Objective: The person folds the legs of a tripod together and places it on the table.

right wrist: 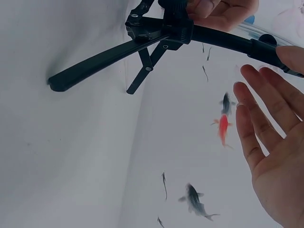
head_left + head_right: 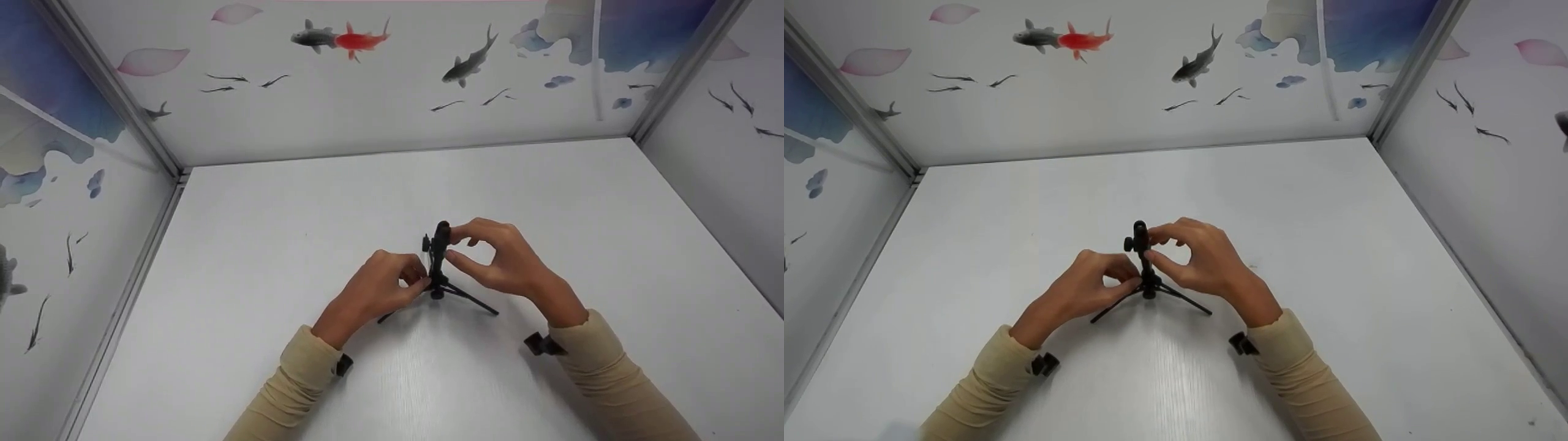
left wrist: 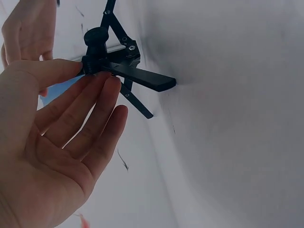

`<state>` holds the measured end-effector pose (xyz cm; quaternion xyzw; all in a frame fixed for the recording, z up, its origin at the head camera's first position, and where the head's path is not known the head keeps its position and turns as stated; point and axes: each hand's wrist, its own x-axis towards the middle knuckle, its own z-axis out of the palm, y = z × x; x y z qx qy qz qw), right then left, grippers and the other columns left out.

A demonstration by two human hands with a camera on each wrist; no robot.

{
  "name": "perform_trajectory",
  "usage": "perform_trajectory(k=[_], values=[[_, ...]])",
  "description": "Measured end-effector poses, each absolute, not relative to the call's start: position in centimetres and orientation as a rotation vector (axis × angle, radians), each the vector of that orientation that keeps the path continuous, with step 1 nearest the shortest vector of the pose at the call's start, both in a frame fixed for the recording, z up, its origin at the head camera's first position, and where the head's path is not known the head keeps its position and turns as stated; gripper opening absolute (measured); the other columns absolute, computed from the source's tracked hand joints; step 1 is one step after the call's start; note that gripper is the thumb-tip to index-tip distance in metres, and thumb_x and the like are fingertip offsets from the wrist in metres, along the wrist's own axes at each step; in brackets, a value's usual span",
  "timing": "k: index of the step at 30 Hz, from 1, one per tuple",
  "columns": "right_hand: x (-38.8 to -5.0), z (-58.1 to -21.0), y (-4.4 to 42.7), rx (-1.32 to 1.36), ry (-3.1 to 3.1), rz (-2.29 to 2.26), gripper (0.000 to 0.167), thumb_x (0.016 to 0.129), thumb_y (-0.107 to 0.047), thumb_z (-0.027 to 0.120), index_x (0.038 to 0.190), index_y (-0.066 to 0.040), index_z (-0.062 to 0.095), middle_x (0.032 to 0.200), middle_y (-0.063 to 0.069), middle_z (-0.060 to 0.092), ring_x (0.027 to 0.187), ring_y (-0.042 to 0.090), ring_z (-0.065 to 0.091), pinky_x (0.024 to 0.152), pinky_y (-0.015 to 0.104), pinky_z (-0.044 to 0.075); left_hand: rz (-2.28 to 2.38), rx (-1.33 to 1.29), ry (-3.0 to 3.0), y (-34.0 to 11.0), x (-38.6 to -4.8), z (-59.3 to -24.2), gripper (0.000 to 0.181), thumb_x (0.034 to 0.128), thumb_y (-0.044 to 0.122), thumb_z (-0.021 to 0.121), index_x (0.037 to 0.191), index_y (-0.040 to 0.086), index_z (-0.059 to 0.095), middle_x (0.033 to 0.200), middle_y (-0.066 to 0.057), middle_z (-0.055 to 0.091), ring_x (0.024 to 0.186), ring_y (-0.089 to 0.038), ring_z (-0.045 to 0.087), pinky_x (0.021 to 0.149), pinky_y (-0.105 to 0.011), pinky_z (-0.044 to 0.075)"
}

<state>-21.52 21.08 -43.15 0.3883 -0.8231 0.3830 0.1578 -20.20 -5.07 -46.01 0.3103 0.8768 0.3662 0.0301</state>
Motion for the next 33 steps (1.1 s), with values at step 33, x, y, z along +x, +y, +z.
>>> perform_trajectory(k=[33], values=[[-21.6,-43.6,20.3,1.172,-2.271,1.126,0.021,0.095,-0.008,0.084,0.114,-0.015,0.081,0.106,-0.005,0.082,0.089,0.011,0.076,0.073,0.032,0.061,1.133,0.948,2.835,-3.8,-19.5,-46.4,0.008,0.0925,0.011,0.079,0.099,0.008,0.082,0.086,0.001,0.085,0.085,-0.006,0.08,0.076,-0.024,0.057]])
